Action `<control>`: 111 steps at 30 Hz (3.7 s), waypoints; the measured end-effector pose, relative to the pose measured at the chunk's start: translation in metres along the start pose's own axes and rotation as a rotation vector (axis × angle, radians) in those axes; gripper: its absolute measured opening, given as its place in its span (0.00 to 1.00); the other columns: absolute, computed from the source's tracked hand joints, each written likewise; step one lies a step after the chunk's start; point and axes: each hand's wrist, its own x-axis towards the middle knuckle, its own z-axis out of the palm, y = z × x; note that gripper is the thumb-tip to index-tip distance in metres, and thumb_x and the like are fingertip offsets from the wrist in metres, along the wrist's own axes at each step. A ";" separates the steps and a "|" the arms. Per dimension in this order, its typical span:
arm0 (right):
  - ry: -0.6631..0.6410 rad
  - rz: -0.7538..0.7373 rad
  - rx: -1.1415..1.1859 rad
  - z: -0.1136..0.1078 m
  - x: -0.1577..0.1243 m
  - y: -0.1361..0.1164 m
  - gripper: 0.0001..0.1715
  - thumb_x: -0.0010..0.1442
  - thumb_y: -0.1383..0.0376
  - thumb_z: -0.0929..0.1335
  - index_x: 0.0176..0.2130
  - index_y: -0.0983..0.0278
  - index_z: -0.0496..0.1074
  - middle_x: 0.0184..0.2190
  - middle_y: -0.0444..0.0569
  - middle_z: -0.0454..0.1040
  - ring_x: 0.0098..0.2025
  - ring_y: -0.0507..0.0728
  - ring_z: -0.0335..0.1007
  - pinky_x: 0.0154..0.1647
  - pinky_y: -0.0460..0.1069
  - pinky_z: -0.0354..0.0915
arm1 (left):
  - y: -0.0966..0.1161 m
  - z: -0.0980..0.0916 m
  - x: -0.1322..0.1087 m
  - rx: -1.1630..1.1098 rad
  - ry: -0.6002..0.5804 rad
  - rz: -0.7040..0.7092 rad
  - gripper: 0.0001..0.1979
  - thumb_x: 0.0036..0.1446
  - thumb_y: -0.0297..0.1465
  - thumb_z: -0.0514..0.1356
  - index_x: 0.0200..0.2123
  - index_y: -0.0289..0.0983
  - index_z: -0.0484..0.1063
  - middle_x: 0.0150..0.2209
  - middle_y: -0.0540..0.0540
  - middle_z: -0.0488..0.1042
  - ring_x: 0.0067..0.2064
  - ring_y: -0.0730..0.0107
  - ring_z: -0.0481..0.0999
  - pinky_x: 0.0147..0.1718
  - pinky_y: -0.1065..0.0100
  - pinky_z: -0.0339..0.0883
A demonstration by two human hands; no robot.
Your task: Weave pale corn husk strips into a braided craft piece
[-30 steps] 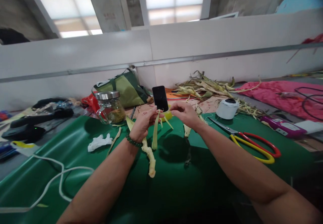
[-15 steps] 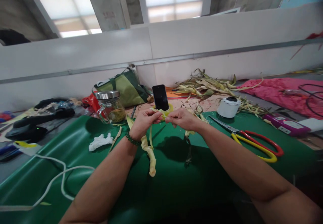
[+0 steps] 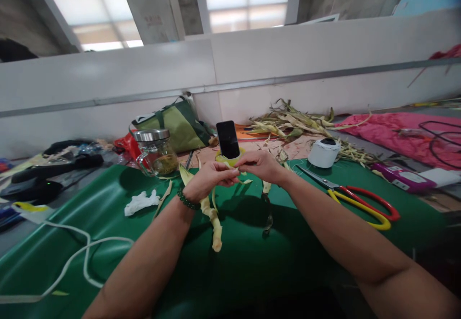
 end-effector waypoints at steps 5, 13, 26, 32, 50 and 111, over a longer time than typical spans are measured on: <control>-0.016 -0.162 -0.330 -0.006 -0.002 -0.002 0.10 0.60 0.66 0.65 0.35 0.61 0.77 0.34 0.49 0.78 0.35 0.54 0.72 0.37 0.47 0.63 | 0.003 -0.004 -0.001 0.042 -0.041 -0.023 0.12 0.36 0.36 0.71 0.21 0.34 0.77 0.22 0.45 0.77 0.22 0.76 0.71 0.24 0.75 0.66; -0.023 -0.140 -0.606 -0.006 -0.002 -0.001 0.11 0.60 0.68 0.64 0.33 0.66 0.75 0.30 0.52 0.76 0.32 0.55 0.70 0.33 0.47 0.59 | 0.004 -0.010 0.001 0.047 -0.063 -0.083 0.09 0.39 0.32 0.71 0.22 0.33 0.77 0.21 0.45 0.77 0.21 0.78 0.69 0.21 0.76 0.61; 0.112 -0.198 -0.625 -0.019 0.003 0.018 0.09 0.58 0.67 0.68 0.35 0.62 0.79 0.33 0.47 0.80 0.35 0.56 0.66 0.42 0.51 0.61 | 0.001 -0.003 0.001 0.004 0.000 -0.051 0.13 0.37 0.36 0.71 0.22 0.32 0.76 0.21 0.46 0.76 0.22 0.77 0.69 0.26 0.74 0.65; 0.077 -0.116 -0.514 -0.021 0.002 0.022 0.10 0.57 0.67 0.67 0.35 0.61 0.79 0.34 0.48 0.80 0.38 0.57 0.68 0.44 0.53 0.63 | 0.002 -0.004 0.002 0.055 0.012 -0.036 0.11 0.37 0.34 0.70 0.21 0.32 0.76 0.20 0.47 0.76 0.21 0.77 0.69 0.24 0.74 0.64; 0.136 0.416 0.570 0.004 0.006 -0.014 0.14 0.41 0.57 0.73 0.23 0.66 0.72 0.16 0.39 0.64 0.18 0.45 0.51 0.18 0.43 0.47 | -0.015 0.033 0.001 0.290 -0.011 0.017 0.10 0.45 0.25 0.60 0.14 0.34 0.69 0.15 0.50 0.71 0.16 0.75 0.68 0.17 0.74 0.62; 0.086 -0.455 -0.996 0.027 -0.007 -0.038 0.13 0.63 0.71 0.60 0.41 0.63 0.72 0.36 0.53 0.69 0.38 0.58 0.58 0.40 0.53 0.56 | -0.011 0.003 0.015 -0.383 0.224 0.179 0.13 0.27 0.30 0.73 0.20 0.32 0.76 0.22 0.48 0.75 0.27 0.76 0.70 0.27 0.75 0.63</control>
